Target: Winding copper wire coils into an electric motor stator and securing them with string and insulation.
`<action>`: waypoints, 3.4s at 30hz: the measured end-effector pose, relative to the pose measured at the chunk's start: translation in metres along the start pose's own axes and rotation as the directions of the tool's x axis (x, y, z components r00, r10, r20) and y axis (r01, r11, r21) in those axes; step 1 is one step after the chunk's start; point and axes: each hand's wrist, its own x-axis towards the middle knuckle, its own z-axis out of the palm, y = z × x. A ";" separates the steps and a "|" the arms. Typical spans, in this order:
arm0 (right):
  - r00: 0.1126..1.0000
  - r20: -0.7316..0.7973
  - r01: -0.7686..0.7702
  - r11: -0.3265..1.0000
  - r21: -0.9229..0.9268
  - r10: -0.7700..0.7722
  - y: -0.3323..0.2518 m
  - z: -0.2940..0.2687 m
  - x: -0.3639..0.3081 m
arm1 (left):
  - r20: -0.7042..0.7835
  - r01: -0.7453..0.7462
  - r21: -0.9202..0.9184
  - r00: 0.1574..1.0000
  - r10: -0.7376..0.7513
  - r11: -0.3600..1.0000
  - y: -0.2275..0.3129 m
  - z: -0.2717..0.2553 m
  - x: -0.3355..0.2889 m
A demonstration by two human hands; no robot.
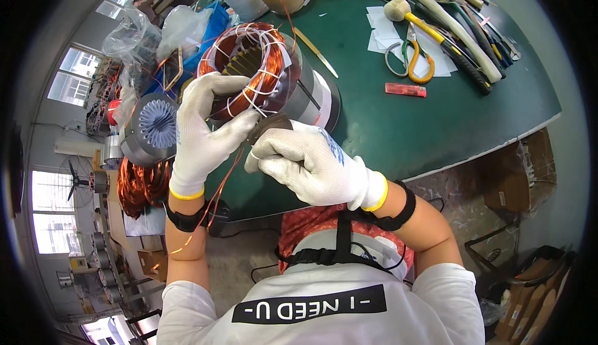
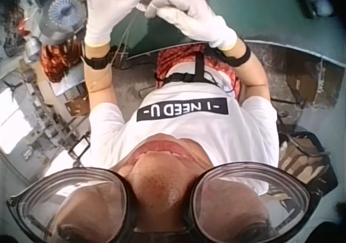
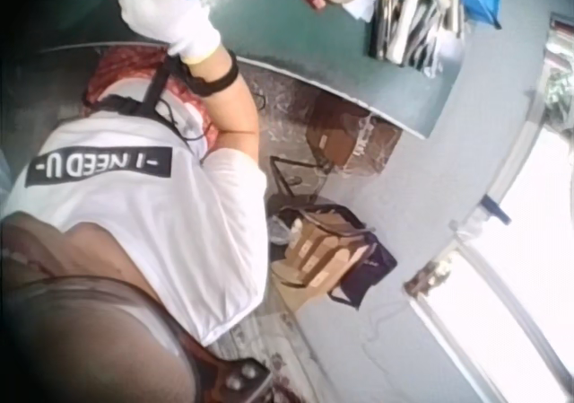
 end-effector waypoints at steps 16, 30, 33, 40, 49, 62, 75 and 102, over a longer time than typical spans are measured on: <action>0.978 0.014 0.201 0.931 -0.304 -0.207 0.031 0.008 0.007 | 0.055 -0.004 0.091 0.998 -0.001 0.996 0.002 -0.001 0.006; 0.832 -0.217 -0.169 0.606 0.777 0.510 -0.088 -0.046 -0.009 | 0.029 0.090 0.028 0.995 -0.090 0.996 0.003 0.003 0.001; 0.817 -0.566 -0.133 0.991 0.006 0.113 -0.066 -0.073 0.012 | 0.051 0.113 0.036 0.992 -0.115 0.993 0.003 0.002 -0.001; 0.923 -0.126 0.010 0.350 -0.937 -0.363 0.014 -0.040 -0.020 | -0.072 -0.055 0.041 0.996 0.058 0.998 -0.009 0.008 0.000; 0.937 -0.270 -0.182 0.970 0.158 0.220 -0.012 -0.006 -0.011 | -0.080 -0.102 0.052 0.991 0.106 0.993 -0.011 0.007 -0.001; 0.941 -0.251 -0.228 -0.122 -0.966 0.225 -0.109 -0.089 -0.070 | 0.023 -0.003 0.052 1.000 0.002 0.999 -0.005 0.006 0.003; 0.984 -0.169 -0.129 0.869 -0.477 0.054 -0.029 -0.002 -0.023 | -0.022 -0.119 0.107 0.992 0.122 0.987 -0.017 0.010 -0.003; 0.748 -0.629 -0.652 0.408 -0.639 0.211 -0.058 -0.044 -0.067 | -0.583 0.421 -0.517 0.465 -0.666 0.746 0.006 0.010 -0.105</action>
